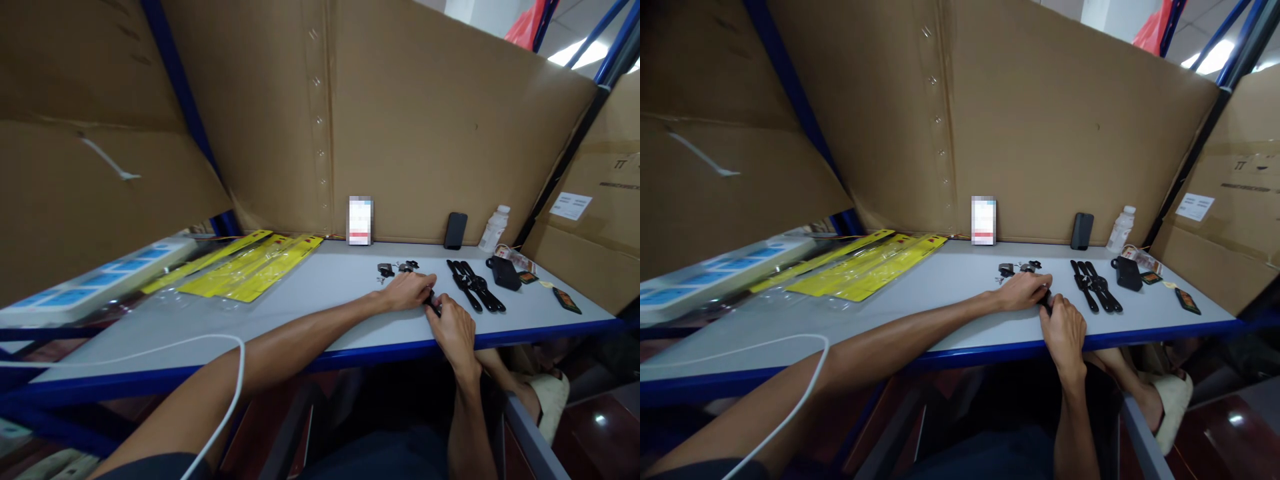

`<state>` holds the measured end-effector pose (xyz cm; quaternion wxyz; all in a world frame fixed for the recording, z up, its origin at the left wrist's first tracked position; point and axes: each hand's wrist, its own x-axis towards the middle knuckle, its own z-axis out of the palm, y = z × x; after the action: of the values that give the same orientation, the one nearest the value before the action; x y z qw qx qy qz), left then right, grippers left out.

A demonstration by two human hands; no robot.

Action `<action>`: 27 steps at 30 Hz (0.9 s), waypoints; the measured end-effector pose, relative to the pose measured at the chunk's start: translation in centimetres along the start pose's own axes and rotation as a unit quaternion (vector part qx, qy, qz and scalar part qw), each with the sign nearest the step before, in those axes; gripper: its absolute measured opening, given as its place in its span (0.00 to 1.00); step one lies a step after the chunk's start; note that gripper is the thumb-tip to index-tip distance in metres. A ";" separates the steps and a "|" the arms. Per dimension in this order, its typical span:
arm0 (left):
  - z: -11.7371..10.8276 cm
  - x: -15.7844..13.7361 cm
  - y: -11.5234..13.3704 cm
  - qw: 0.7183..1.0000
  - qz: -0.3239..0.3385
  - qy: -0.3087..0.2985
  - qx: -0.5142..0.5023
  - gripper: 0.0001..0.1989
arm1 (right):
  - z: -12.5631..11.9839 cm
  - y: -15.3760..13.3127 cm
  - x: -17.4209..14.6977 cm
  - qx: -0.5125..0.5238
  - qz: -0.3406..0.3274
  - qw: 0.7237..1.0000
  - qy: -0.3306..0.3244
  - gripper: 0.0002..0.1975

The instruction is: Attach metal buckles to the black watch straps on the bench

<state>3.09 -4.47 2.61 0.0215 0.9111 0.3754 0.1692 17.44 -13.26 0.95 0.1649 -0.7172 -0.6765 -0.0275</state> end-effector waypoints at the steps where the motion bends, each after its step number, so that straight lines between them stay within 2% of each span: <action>1: -0.2 0.0 -0.3 0.999 0.031 -0.012 -0.009 0.12 | 0.0 0.1 0.1 0.000 0.006 1.000 -0.005 0.11; 3: -0.7 -0.1 -0.9 0.997 0.065 -0.028 -0.021 0.13 | -0.1 0.1 0.4 -0.003 0.018 1.000 -0.017 0.13; 6: -1.2 -0.3 -1.5 0.997 0.073 -0.028 -0.021 0.14 | -0.5 0.0 0.6 -0.013 0.033 0.999 -0.038 0.15; 11: -0.7 -0.3 -1.7 0.996 0.089 -0.019 -0.012 0.07 | -1.0 -0.2 0.6 -0.017 0.042 0.998 -0.050 0.16; 14: 0.2 0.0 -1.6 0.999 0.043 0.004 -0.033 0.05 | -0.9 -0.2 0.5 -0.019 0.036 0.998 -0.048 0.15; 18: 1.0 0.6 -1.5 0.991 -0.061 0.045 -0.113 0.06 | -0.8 -0.1 0.3 -0.033 0.036 0.998 -0.042 0.17; 21: 0.9 0.7 -1.6 0.984 -0.120 0.067 -0.111 0.08 | -0.7 -0.1 0.2 -0.042 0.040 0.998 -0.037 0.18; 24: 0.7 0.3 -1.8 0.986 -0.140 0.061 -0.067 0.11 | -0.7 -0.1 0.2 -0.045 0.046 0.997 -0.033 0.17; 27: 0.6 0.0 -1.6 0.990 -0.129 0.051 -0.037 0.16 | -0.7 -0.2 0.2 -0.039 0.056 0.997 -0.030 0.16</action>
<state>2.22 -3.30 1.73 0.0574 0.8438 0.4837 0.2253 17.36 -13.28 1.69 0.1179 -0.7601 -0.6386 -0.0230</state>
